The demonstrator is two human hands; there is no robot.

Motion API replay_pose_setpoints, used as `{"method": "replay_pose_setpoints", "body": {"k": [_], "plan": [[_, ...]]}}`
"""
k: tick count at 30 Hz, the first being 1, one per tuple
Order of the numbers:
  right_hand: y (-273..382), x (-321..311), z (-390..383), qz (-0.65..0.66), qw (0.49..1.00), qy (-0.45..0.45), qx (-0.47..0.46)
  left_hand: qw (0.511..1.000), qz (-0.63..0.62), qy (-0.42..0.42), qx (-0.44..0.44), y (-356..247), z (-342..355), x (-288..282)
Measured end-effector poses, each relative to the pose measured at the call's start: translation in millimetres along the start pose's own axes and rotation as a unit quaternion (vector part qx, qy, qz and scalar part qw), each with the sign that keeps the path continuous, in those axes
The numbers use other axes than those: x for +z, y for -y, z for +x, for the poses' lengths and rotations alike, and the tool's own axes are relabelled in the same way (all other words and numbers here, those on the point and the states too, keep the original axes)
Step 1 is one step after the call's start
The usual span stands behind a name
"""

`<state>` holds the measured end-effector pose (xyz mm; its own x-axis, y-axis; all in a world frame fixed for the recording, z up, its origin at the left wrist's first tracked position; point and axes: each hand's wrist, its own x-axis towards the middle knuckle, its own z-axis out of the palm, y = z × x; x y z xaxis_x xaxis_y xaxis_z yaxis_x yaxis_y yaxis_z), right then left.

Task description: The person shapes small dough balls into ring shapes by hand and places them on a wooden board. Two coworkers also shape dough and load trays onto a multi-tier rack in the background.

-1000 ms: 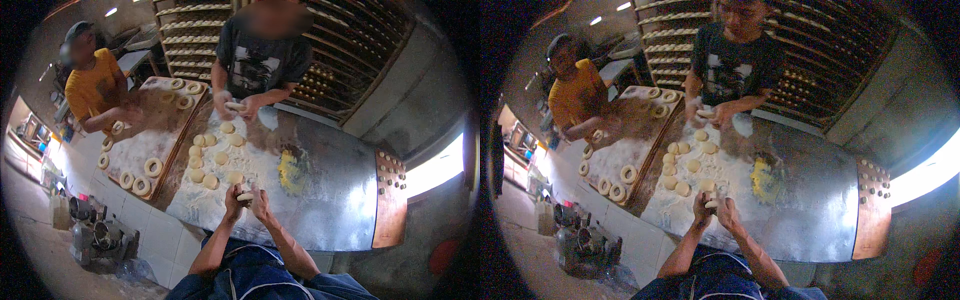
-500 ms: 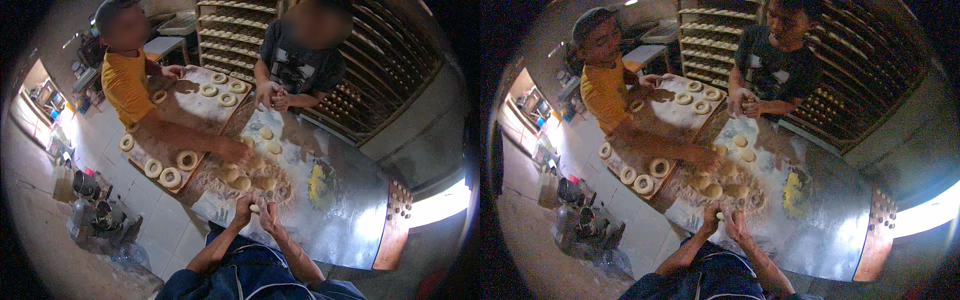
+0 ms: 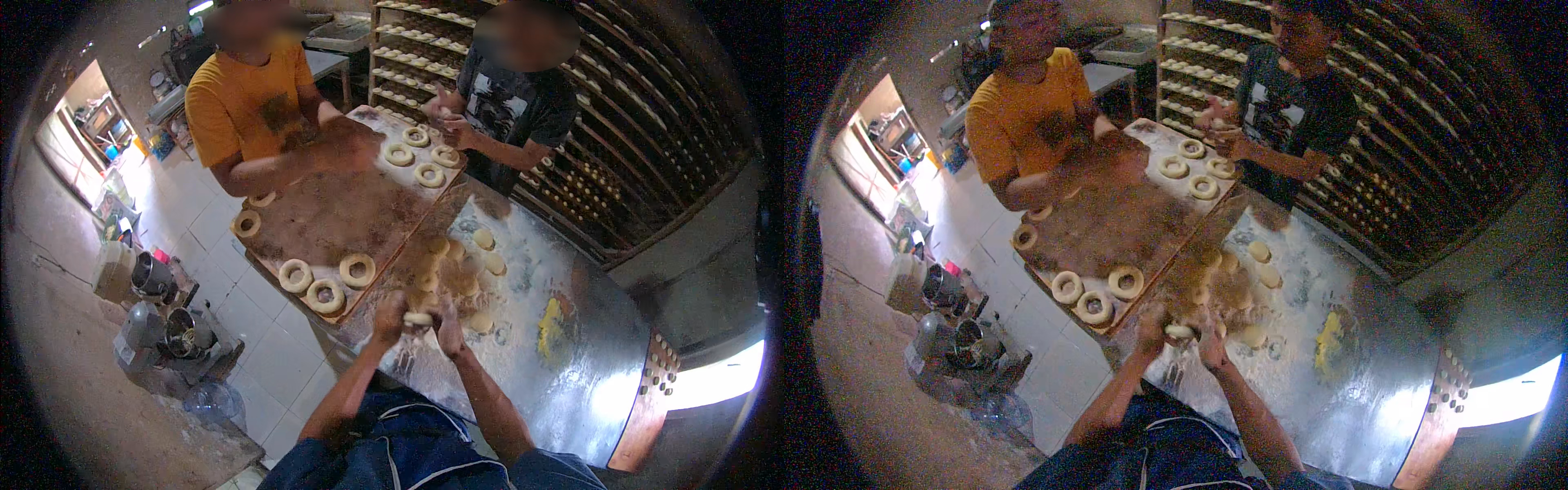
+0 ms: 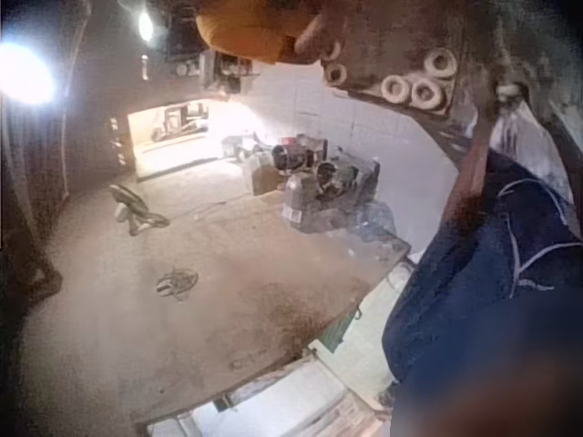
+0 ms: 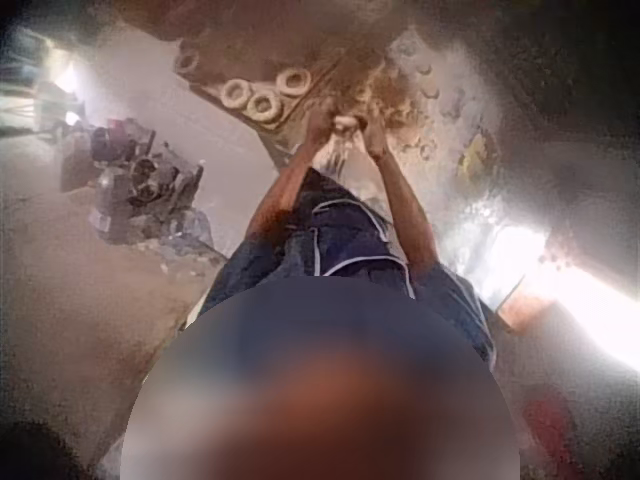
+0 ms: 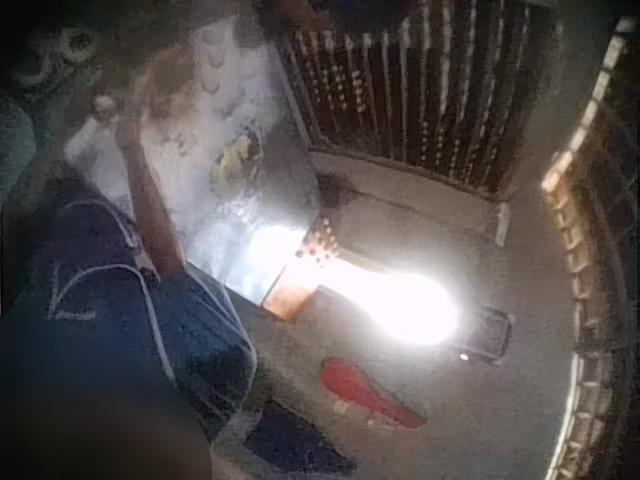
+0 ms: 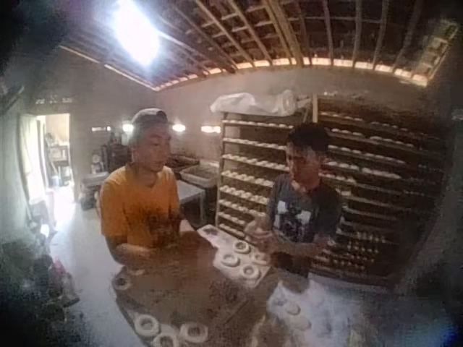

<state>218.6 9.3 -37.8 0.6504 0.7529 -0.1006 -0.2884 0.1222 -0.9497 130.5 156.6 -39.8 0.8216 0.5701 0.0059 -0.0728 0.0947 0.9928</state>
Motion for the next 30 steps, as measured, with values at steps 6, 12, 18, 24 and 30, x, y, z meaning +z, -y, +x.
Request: {"method": "replay_pose_setpoints", "body": {"k": [6,12,18,24,30], "plan": [[131.2,65.2,122.2,-0.335,0.935,-0.022,-0.117,0.977,0.195,-0.083,0.002,-70.0,144.1,-54.0],[102.1,40.7,114.8,-0.472,0.861,-0.173,-0.081,0.845,0.488,-0.126,0.18,-62.5,191.9,-85.7],[71.2,-36.6,55.0,-0.588,0.797,-0.134,0.03,0.864,0.481,-0.011,0.147,-78.6,192.0,-94.8],[46.2,6.2,39.8,-0.619,0.778,-0.107,-0.015,0.893,0.386,-0.124,0.196,-112.6,129.4,-28.7],[50.6,0.8,10.0,-0.259,0.949,-0.178,-0.025,0.981,0.173,-0.012,0.082,-92.9,5.2,22.3]]}}
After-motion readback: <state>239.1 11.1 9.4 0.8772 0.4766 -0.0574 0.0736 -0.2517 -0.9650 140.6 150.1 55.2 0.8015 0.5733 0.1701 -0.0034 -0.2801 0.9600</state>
